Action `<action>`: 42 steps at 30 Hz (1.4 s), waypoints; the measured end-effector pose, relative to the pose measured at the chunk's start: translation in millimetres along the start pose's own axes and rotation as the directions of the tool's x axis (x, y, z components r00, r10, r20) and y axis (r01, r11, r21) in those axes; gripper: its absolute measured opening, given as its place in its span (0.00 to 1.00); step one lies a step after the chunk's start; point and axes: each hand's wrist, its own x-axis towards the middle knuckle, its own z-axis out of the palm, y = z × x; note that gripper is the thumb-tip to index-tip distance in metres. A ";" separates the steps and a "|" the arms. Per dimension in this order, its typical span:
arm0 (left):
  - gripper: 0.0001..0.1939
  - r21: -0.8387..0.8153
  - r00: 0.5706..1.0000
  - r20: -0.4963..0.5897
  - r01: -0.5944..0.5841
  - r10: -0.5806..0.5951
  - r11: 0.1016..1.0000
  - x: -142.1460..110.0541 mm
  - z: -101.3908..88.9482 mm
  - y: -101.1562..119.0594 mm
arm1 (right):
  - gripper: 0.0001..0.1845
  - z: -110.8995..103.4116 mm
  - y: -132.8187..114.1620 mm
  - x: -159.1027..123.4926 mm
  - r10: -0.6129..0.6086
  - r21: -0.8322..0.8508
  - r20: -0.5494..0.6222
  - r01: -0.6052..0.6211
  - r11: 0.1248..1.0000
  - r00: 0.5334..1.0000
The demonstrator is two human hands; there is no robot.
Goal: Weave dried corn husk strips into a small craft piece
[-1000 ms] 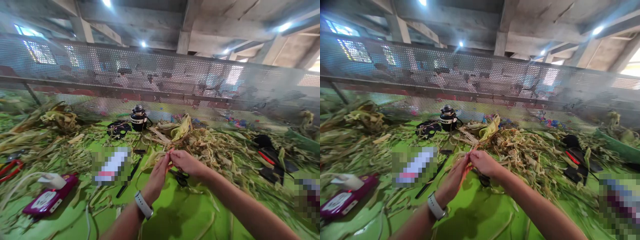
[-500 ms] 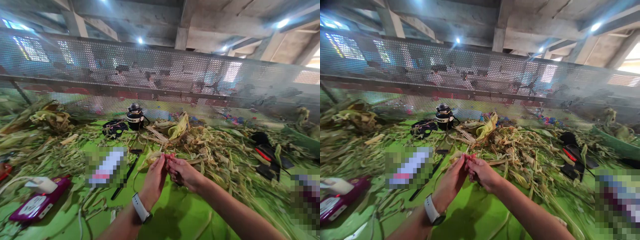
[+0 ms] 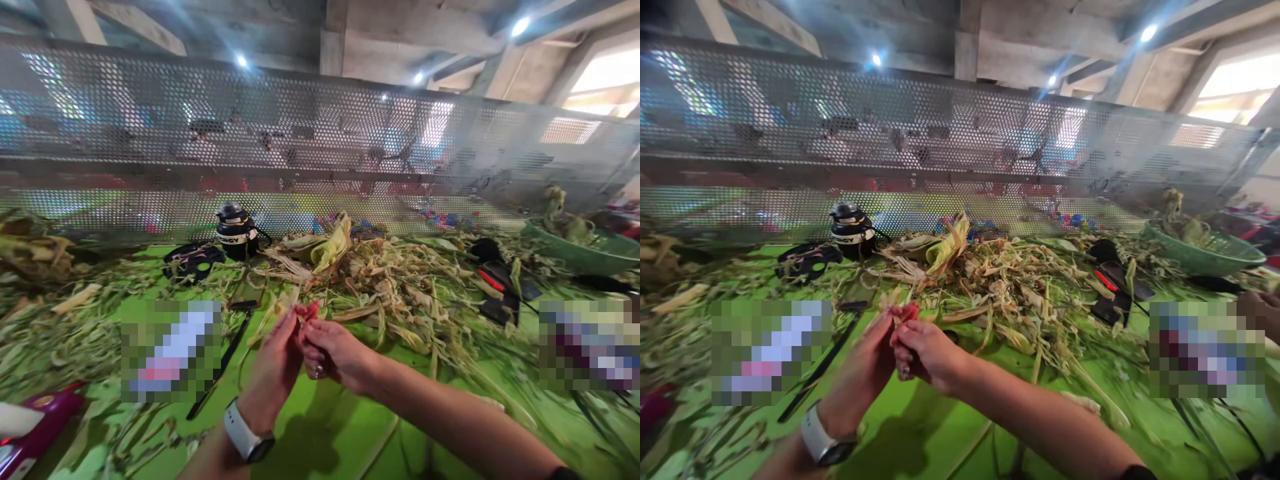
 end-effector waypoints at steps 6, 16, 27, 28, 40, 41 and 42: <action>0.10 -0.192 0.999 -0.002 -0.037 0.037 0.981 0.4 0.5 36.8 | 0.18 -31.0 -49.8 -36.0 -0.213 -0.804 -0.081 0.062 0.591 0.974; 0.18 -0.240 0.969 0.243 0.102 -0.042 0.965 -4.8 -3.2 55.1 | 0.08 -113.1 -80.2 -78.8 -0.279 -0.979 0.097 0.041 -0.201 0.955; 0.15 -0.135 0.957 0.275 0.139 -0.097 0.981 -4.3 -2.4 47.7 | 0.10 -86.5 -92.6 -62.0 -0.447 -0.988 0.027 0.090 0.122 0.894; 0.13 -0.129 0.958 0.267 0.140 -0.101 0.982 -3.8 -2.9 45.9 | 0.11 -77.8 -94.5 -61.1 -0.427 -0.971 -0.009 0.094 0.220 0.904; 0.04 0.186 0.976 0.157 0.123 -0.153 0.975 2.7 -5.4 31.0 | 0.11 7.2 -93.2 -24.7 -0.158 -0.852 0.227 0.274 0.446 0.961; 0.05 0.218 0.969 0.175 0.137 -0.177 0.966 2.2 -5.1 30.4 | 0.11 10.0 -92.7 -21.3 -0.149 -0.847 0.236 0.278 0.454 0.960; 0.06 0.248 0.960 0.197 0.145 -0.197 0.958 1.4 -4.9 30.0 | 0.10 11.9 -92.5 -18.1 -0.143 -0.841 0.241 0.280 0.463 0.960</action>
